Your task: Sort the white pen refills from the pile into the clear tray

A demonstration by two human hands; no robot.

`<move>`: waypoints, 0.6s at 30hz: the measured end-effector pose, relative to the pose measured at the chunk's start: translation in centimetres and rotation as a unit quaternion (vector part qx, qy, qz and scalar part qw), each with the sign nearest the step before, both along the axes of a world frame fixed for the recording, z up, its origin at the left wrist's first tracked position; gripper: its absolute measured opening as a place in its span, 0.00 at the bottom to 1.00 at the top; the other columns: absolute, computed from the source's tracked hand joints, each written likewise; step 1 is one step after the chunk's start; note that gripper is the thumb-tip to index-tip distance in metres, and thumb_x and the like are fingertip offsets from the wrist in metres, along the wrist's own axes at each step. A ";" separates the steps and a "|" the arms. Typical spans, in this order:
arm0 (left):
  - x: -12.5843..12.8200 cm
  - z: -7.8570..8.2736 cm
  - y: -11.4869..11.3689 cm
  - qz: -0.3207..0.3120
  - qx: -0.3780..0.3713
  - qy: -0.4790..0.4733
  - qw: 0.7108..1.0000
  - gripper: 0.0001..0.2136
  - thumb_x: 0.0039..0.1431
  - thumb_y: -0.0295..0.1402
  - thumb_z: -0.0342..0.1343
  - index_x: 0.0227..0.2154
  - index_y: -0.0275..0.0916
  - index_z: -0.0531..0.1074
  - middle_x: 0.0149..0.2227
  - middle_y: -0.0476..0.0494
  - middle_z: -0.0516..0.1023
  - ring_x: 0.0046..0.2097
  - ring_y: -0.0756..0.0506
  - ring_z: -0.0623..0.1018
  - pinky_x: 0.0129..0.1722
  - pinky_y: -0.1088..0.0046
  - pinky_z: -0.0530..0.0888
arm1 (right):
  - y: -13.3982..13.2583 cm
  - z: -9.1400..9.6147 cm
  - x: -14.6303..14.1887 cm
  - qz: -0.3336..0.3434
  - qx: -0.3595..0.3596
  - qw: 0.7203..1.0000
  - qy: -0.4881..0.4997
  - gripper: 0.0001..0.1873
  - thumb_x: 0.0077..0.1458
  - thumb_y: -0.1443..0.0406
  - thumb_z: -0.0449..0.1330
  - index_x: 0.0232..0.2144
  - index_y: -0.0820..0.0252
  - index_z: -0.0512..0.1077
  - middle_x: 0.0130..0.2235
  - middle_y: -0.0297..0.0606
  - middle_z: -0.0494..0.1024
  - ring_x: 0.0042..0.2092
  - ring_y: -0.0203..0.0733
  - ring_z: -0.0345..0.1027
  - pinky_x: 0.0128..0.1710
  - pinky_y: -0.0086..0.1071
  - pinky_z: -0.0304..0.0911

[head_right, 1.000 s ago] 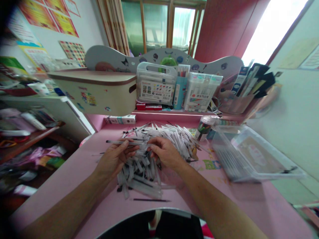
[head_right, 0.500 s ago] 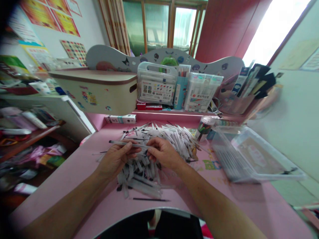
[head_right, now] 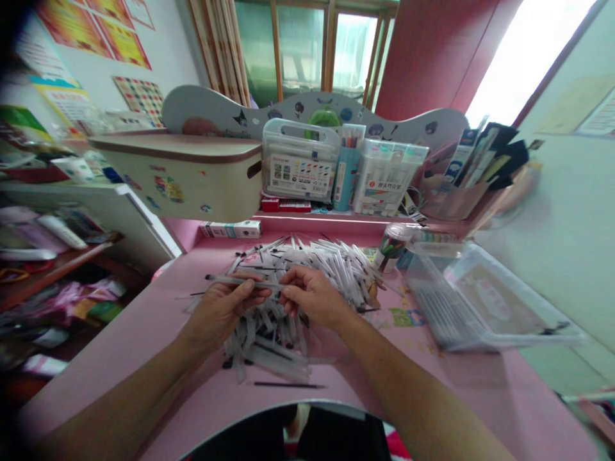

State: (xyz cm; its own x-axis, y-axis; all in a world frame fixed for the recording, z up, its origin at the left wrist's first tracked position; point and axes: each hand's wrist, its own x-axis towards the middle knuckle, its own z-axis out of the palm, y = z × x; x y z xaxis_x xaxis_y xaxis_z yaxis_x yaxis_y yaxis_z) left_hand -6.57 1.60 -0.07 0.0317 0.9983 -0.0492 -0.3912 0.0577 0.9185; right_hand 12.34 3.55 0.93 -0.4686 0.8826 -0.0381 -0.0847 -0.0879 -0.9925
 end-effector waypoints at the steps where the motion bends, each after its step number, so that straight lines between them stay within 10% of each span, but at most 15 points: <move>1: 0.1 0.0 0.0 0.003 0.002 0.003 1.000 0.15 0.43 0.38 0.71 0.32 0.34 0.78 0.26 0.45 0.82 0.29 0.48 0.82 0.32 0.77 0.80 | 0.0 0.0 0.0 -0.001 -0.001 1.000 0.002 0.11 0.48 0.61 0.64 0.33 0.58 0.67 0.25 0.28 0.74 0.22 0.31 0.67 0.20 0.24 0.63; 9: 0.1 -0.1 0.2 -0.024 0.072 0.149 0.986 0.12 0.52 0.39 0.65 0.36 0.37 0.79 0.25 0.45 0.80 0.28 0.47 0.79 0.27 0.76 0.74 | 0.4 0.2 0.7 0.084 0.083 0.983 -0.140 0.02 0.56 0.65 0.57 0.33 0.57 0.67 0.23 0.28 0.73 0.22 0.32 0.65 0.21 0.24 0.59; 13: -2.2 0.6 1.3 0.003 0.119 0.272 0.955 0.18 0.50 0.40 0.64 0.44 0.39 0.78 0.35 0.43 0.82 0.38 0.42 0.80 0.37 0.71 0.75 | 0.4 2.9 1.8 -0.026 0.270 0.929 -0.253 0.03 0.52 0.70 0.58 0.30 0.59 0.71 0.29 0.31 0.73 0.31 0.35 0.66 0.31 0.28 0.61; 18: -7.5 1.4 3.8 0.137 0.134 0.520 0.832 0.12 0.52 0.36 0.56 0.38 0.41 0.79 0.42 0.39 0.82 0.46 0.36 0.78 0.49 0.64 0.70 | -0.4 8.1 5.3 -0.182 0.398 0.847 -0.302 0.03 0.55 0.67 0.61 0.33 0.58 0.76 0.31 0.33 0.69 0.33 0.36 0.62 0.34 0.31 0.59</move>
State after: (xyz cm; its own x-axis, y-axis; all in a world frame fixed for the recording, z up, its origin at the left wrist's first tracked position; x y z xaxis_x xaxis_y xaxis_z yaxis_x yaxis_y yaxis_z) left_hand -14.06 5.44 1.32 -0.1199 0.9408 0.3171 0.6590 -0.1635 0.7341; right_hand 17.69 3.12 9.08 -0.2672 0.8231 0.5011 0.5817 0.5524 -0.5971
